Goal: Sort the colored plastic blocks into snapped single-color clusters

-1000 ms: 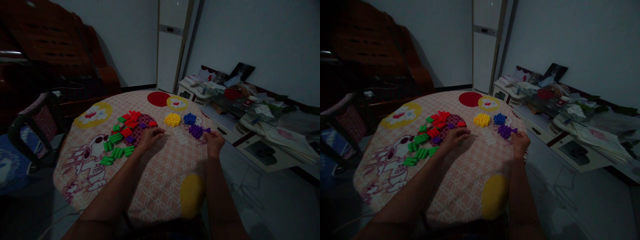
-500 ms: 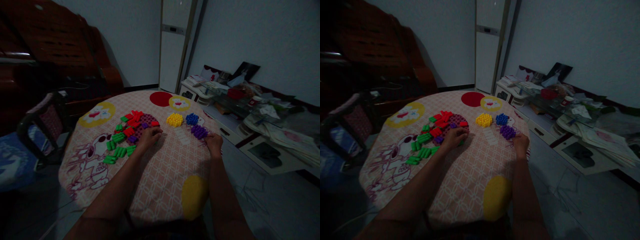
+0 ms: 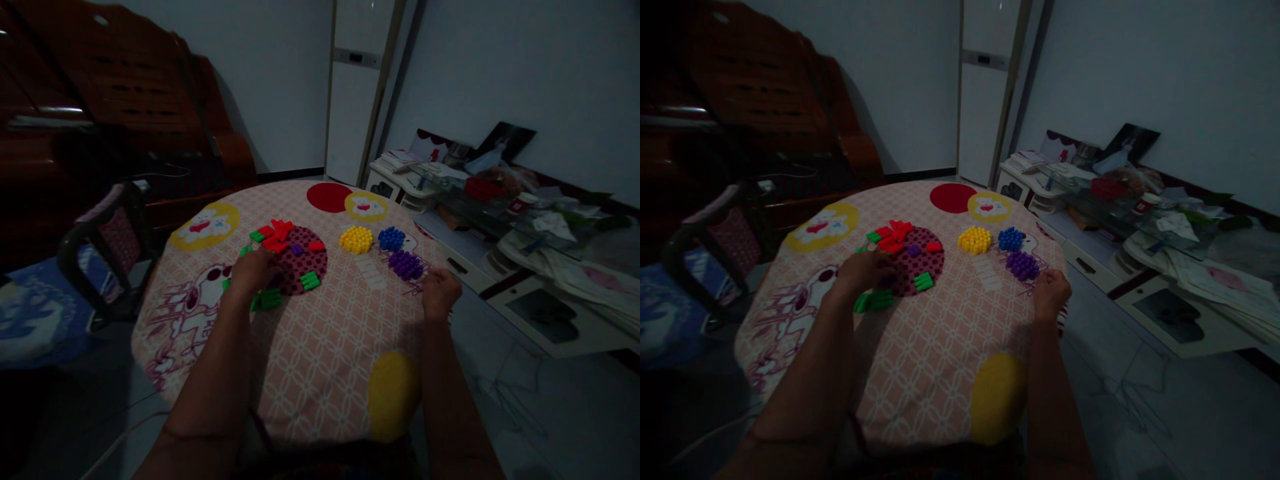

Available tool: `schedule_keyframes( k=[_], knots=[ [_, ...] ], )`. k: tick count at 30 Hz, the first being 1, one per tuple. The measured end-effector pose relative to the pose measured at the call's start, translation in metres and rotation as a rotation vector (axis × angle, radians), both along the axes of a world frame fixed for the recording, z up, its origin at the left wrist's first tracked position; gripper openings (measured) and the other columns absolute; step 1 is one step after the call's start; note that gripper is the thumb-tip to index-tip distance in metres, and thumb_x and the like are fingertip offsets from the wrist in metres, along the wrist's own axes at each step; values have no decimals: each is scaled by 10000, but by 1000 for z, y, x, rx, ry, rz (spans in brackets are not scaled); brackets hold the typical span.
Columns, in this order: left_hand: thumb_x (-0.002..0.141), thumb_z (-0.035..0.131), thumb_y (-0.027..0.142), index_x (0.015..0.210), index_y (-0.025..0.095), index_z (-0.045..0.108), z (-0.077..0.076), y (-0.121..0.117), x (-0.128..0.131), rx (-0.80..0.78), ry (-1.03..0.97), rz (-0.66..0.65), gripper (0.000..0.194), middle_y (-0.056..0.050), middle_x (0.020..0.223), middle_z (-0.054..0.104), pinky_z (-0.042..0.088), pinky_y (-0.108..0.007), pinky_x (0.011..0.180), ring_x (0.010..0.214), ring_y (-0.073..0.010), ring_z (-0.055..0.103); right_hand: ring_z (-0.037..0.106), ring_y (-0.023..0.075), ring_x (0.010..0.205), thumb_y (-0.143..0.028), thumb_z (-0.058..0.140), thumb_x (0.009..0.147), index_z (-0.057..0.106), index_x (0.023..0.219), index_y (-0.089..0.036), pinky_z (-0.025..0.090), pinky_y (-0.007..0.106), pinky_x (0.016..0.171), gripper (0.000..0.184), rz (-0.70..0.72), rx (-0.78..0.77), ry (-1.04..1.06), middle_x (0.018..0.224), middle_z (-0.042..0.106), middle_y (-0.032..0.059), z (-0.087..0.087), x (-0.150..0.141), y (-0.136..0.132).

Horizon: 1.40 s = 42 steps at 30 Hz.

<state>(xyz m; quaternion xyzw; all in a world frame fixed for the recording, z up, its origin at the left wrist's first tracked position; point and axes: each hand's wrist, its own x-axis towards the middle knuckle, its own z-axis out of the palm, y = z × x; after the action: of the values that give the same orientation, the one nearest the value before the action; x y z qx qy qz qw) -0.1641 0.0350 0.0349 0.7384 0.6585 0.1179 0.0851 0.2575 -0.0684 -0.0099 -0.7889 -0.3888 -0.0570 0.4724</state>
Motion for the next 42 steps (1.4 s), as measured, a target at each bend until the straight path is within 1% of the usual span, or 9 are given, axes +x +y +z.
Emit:
schedule_keyframes(
  k=[5, 9, 12, 15, 20, 27, 31, 36, 42],
  knots=[
    [711, 696, 288, 829, 204, 733, -1, -3, 3, -98, 124, -58, 149, -129, 956, 748, 496, -395, 805, 933, -334, 684, 672, 239, 707, -288, 507, 744, 741, 895, -152, 512, 316, 640, 310, 62, 67, 136, 730, 720, 90, 6, -23, 2],
    [715, 711, 272, 938, 203, 734, 2, -5, 21, -2, -63, -132, 234, -108, 980, 747, 506, -374, 811, 928, -306, 681, 659, 206, 657, -324, 541, 740, 733, 910, -153, 516, 293, 593, 308, 241, 59, 260, 733, 716, 67, 9, -50, 3],
    [709, 733, 259, 1062, 193, 710, 4, -13, 46, 102, -306, -273, 360, -84, 1017, 736, 525, -348, 822, 901, -256, 680, 622, 172, 578, -381, 596, 736, 729, 879, -161, 499, 266, 520, 295, 433, 13, 393, 685, 692, 37, 16, -77, 2],
    [732, 709, 211, 1149, 187, 667, 1, -27, 77, 108, -469, -463, 420, -66, 1026, 721, 544, -324, 811, 857, -204, 680, 580, 133, 521, -430, 639, 730, 713, 795, -167, 459, 228, 467, 281, 613, -47, 505, 637, 663, 13, 27, -105, -1],
    [783, 683, 196, 1223, 196, 610, -9, -50, 112, 138, -508, -693, 445, -85, 1128, 699, 551, -348, 890, 963, -205, 681, 515, 95, 457, -448, 679, 697, 692, 771, -169, 389, 204, 418, 288, 770, -153, 627, 601, 632, -18, 33, -133, -2],
    [815, 670, 195, 1269, 197, 586, -13, -57, 122, 134, -501, -810, 461, -111, 1204, 681, 529, -382, 965, 1127, -250, 643, 471, 87, 409, -419, 683, 636, 615, 687, -185, 358, 199, 397, 249, 779, -193, 721, 508, 555, -50, 31, -133, -1],
    [828, 617, 165, 1321, 202, 560, -19, -52, 120, 137, -535, -817, 497, -113, 1267, 651, 540, -361, 948, 1103, -224, 649, 489, 101, 413, -433, 679, 634, 612, 728, -186, 375, 210, 406, 272, 693, -181, 663, 524, 569, -46, 27, -116, -4],
    [827, 560, 132, 1241, 187, 617, -29, -44, 116, 136, -542, -737, 421, -101, 1179, 673, 566, -303, 825, 921, -173, 677, 596, 161, 522, -410, 646, 680, 635, 767, -185, 441, 249, 494, 242, 432, -107, 356, 594, 638, 7, 17, -76, 2],
    [844, 532, 135, 1175, 186, 649, -26, -45, 118, 126, -547, -746, 355, -91, 1131, 687, 560, -274, 794, 863, -150, 677, 666, 204, 675, -315, 593, 775, 680, 823, -175, 465, 286, 645, 171, 308, -189, -2, 715, 713, 67, 18, -57, 16]
  ],
)
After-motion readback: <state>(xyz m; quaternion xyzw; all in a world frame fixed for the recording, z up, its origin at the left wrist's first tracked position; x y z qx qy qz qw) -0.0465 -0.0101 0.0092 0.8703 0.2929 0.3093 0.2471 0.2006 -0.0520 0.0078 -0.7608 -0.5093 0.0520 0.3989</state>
